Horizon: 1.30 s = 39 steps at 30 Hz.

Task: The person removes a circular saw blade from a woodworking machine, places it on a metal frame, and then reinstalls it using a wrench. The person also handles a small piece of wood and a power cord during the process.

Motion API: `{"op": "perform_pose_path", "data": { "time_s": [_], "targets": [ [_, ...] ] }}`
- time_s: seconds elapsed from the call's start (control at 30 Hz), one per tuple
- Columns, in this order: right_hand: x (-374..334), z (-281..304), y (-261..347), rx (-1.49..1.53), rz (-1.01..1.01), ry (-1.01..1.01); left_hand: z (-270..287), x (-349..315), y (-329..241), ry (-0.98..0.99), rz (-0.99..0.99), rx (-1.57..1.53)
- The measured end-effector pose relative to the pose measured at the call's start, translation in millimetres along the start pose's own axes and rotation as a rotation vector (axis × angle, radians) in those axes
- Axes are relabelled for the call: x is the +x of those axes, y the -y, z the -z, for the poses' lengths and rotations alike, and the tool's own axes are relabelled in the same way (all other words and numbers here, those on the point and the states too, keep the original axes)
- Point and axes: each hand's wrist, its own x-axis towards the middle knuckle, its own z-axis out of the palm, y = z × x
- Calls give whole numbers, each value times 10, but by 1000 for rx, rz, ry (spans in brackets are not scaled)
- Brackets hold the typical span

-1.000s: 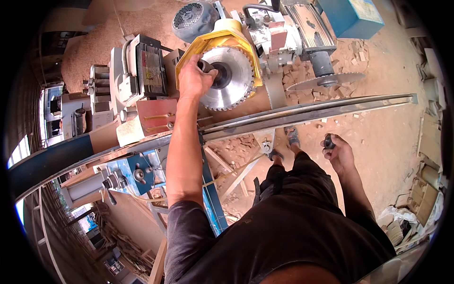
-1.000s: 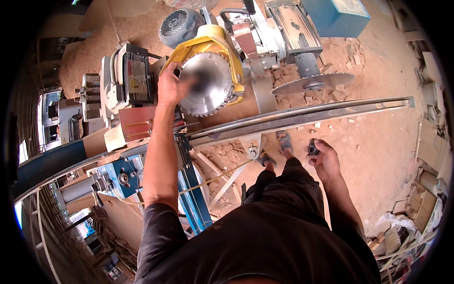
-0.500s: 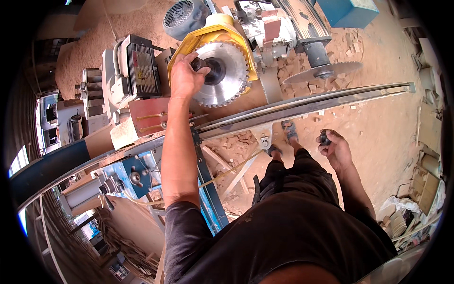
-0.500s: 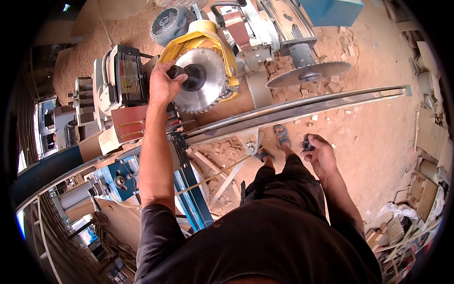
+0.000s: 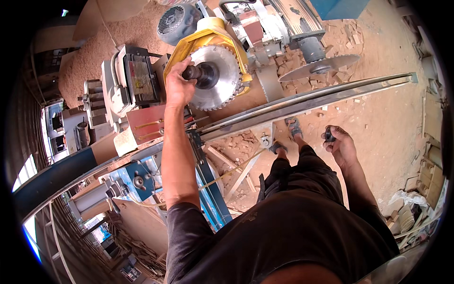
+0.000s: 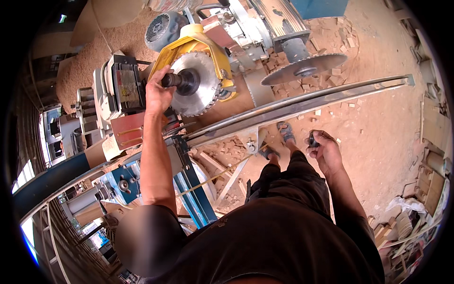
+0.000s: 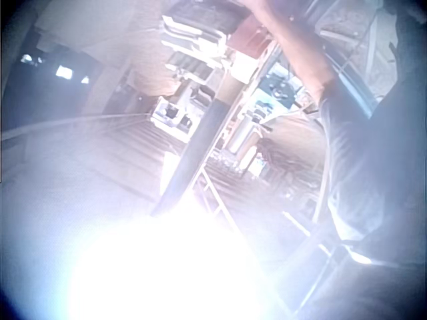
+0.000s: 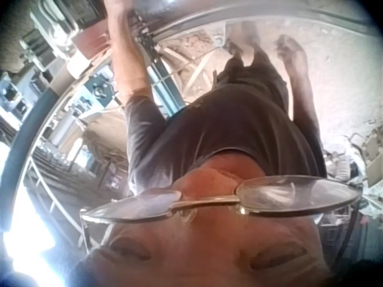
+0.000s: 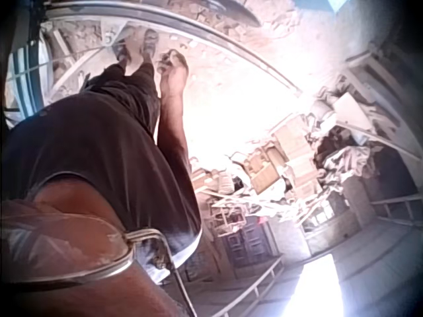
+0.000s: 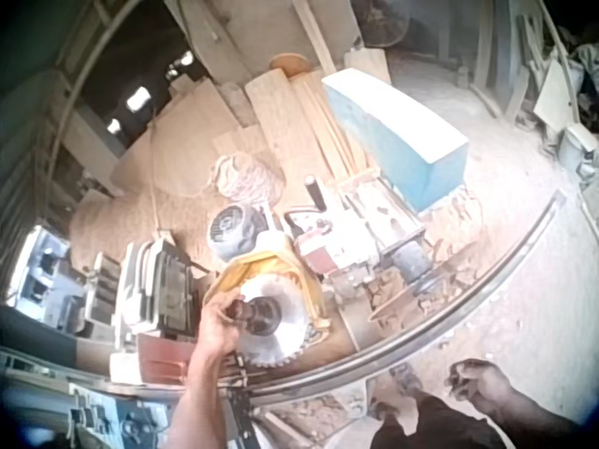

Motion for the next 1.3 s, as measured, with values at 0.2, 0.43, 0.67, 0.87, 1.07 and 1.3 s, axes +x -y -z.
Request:
{"op": "perform_pose_path", "data": {
  "time_s": [0.2,0.43,0.67,0.87,1.07,1.3],
  "targets": [
    [29,68,77,-6,-1,-17,-58,-37,-74,-116,67,17],
    [48,105,176,-32,-9,-21,61,-61,-380,-79,239,200],
    [95,168,239,-43,-8,15,66,90,-396,138,173,218],
    [121,156,300,-60,6,56,-144,-54,-247,36,186,127],
    [178,-127,319,-152,78,163,1,-493,-648,-270,98,188],
    [237,-982,315,-383,83,527,89,-2295,-884,-670,38,216]
  ]
}}
